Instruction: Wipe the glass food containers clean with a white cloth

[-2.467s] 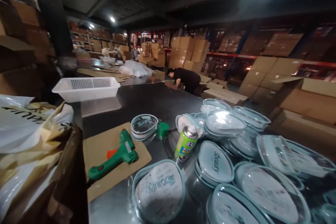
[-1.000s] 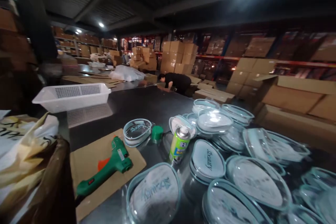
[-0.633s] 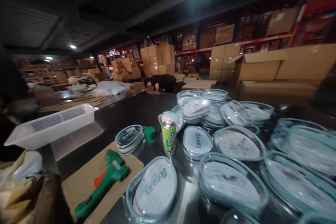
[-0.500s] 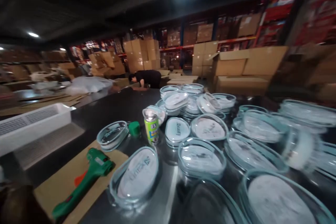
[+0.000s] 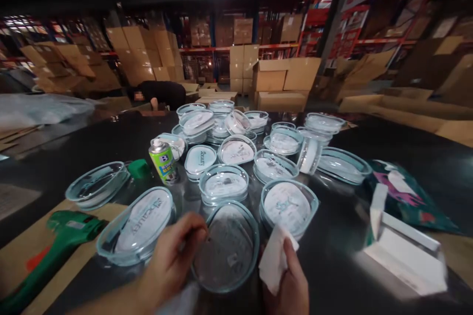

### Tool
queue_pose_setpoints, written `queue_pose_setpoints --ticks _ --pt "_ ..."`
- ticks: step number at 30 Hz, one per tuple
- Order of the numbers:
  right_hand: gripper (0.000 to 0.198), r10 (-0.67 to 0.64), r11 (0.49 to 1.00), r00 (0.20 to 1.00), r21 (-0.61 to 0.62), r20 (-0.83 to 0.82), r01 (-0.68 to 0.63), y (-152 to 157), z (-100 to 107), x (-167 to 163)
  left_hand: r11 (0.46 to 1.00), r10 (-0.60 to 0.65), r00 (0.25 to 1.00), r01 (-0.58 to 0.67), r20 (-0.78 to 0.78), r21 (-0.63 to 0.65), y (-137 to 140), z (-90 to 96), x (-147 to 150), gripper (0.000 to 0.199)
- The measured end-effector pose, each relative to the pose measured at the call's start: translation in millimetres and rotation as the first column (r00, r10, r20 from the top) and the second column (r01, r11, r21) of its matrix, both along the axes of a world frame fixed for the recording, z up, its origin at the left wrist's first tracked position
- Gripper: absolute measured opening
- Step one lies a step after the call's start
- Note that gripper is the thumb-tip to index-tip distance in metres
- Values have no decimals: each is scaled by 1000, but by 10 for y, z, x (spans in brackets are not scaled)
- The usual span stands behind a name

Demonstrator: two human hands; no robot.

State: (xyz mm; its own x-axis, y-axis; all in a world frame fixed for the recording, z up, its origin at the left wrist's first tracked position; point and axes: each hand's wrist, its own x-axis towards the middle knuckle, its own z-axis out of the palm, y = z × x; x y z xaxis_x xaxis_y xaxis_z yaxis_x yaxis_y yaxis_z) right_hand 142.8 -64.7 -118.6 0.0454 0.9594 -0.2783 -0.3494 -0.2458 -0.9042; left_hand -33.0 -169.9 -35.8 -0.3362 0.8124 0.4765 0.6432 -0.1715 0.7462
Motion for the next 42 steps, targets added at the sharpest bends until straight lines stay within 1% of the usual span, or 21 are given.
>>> queue_pose_setpoints --ticks 2,3,4,6,8,9,11,14,17,19,22,24,26,27,29,31,32,34,37,39,42 --pt "47 -36 992 993 -128 -111 22 -3 52 -63 997 55 998 -53 -40 53 62 -95 -118 32" --pt "46 -59 983 985 -183 -162 29 1 69 -94 996 66 995 -61 -80 65 72 -165 -144 43" --pt "47 -84 974 976 -222 -200 38 6 81 -121 996 75 989 -68 -125 64 68 -244 -149 61" --pt "51 -102 971 970 -233 -219 49 11 98 -153 999 51 976 -53 -212 -4 27 -396 -105 96" --pt "56 -107 970 967 -237 -230 51 4 124 -159 994 13 962 -42 -273 -98 -30 -505 -27 123" --pt "59 -106 970 965 -237 -242 47 -1 144 -159 991 -3 956 -35 -295 -125 -54 -539 10 132" --pt "59 -110 975 958 -216 -265 52 -13 195 -162 990 -23 938 -26 -347 -137 -82 -576 66 140" --pt "52 -80 991 956 -127 -282 46 -29 255 -180 991 3 916 -55 -402 -120 -70 -600 95 138" --pt "53 -61 996 971 -81 -233 43 -41 249 -196 983 51 922 -114 -383 -143 -26 -628 87 130" --pt "55 -93 994 978 -66 -189 82 -43 228 -205 983 63 929 -121 -365 -140 -5 -641 78 125" --pt "48 -113 992 979 29 -170 120 -45 237 -220 991 53 929 -93 -365 -94 -6 -625 68 113" --pt "42 -102 987 979 103 -177 121 -60 287 -214 996 46 928 -71 -370 -54 -20 -587 61 105" --pt "42 -123 980 979 133 -165 145 -104 358 -182 998 66 919 -67 -388 10 -36 -541 48 98" --pt "46 -160 977 979 124 -123 175 -142 396 -158 996 89 913 -73 -399 54 -41 -522 38 95" --pt "59 -244 964 968 125 58 236 -247 462 -110 984 154 895 -100 -419 147 -43 -497 14 90" --pt "64 -299 945 910 222 289 240 -376 505 -93 972 204 877 -130 -436 194 -36 -492 -12 86" --pt "62 -319 931 864 298 389 209 -440 514 -102 972 212 870 -139 -445 191 -31 -496 -23 84" --pt "58 -352 892 751 443 558 89 -546 507 -150 971 217 856 -143 -469 189 -20 -510 -37 82" --pt "58 -389 829 569 545 725 -126 -615 442 -234 969 216 846 -122 -487 216 -13 -524 -42 82" --pt "58 -379 792 517 559 767 -248 -610 378 -255 971 194 854 -97 -483 217 -15 -523 -40 83" --pt "53 -346 755 506 555 790 -350 -580 285 -232 974 150 871 -48 -468 223 -18 -511 -42 85"
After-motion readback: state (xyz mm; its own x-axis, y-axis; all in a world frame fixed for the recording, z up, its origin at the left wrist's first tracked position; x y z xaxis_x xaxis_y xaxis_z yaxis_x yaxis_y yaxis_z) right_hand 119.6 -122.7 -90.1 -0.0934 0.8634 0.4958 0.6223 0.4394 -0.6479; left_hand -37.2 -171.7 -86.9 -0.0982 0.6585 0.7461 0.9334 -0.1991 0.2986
